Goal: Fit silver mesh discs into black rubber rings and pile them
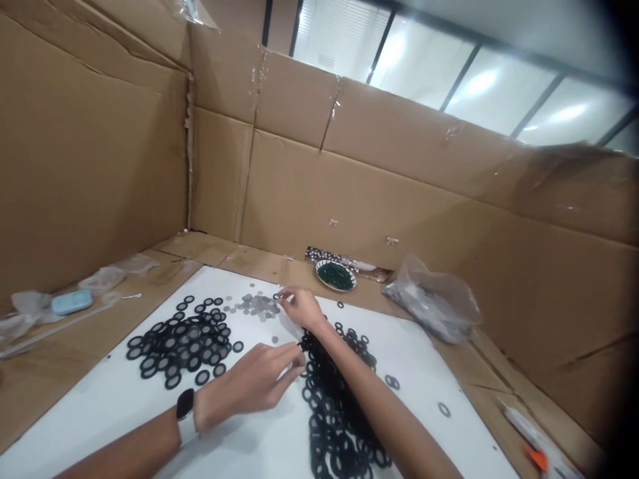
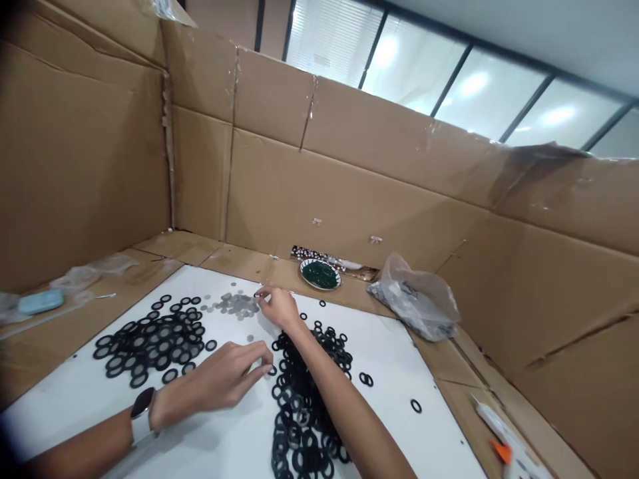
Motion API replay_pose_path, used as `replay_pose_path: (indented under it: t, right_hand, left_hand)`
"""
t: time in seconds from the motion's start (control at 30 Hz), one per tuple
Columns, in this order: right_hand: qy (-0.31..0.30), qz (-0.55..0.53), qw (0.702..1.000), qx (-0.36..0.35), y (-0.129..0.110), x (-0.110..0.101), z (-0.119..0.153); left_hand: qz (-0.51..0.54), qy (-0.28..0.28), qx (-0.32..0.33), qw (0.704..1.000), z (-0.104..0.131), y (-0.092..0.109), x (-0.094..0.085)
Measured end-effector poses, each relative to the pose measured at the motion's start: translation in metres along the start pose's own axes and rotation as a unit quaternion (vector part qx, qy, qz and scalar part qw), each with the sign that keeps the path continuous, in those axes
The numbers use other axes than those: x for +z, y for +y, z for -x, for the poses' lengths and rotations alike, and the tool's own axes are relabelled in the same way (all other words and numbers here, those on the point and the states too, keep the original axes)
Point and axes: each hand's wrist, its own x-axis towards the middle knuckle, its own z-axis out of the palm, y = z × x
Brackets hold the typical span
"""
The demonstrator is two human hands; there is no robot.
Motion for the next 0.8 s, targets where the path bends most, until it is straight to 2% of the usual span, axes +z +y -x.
replay_pose_path:
  t: [0.13, 0.33, 0.57, 0.8]
  right_hand:
    - [-0.017, 0.083, 0.996, -0.008, -0.003, 0.013, -0.022]
    - [-0.027, 0.130, 0.991, -0.020, -0.003, 0.022, -0.029]
    - [-0.035, 0.088, 0.995, -0.005, 0.004, 0.027, -0.033]
    - [-0.016, 0.023, 1.000, 0.002, 0.007, 0.025, -0.026]
  left_hand:
    - [-0.022, -0.006, 0.033, 0.999, 0.001, 0.001, 0.006]
    - [-0.041, -0.004, 0.041, 0.998, 0.000, 0.001, 0.008]
    - [-0.021, -0.009, 0.022, 0.999, 0.000, 0.002, 0.008]
    - [0.043, -0.018, -0.016, 0.999, 0.000, 0.002, 0.007]
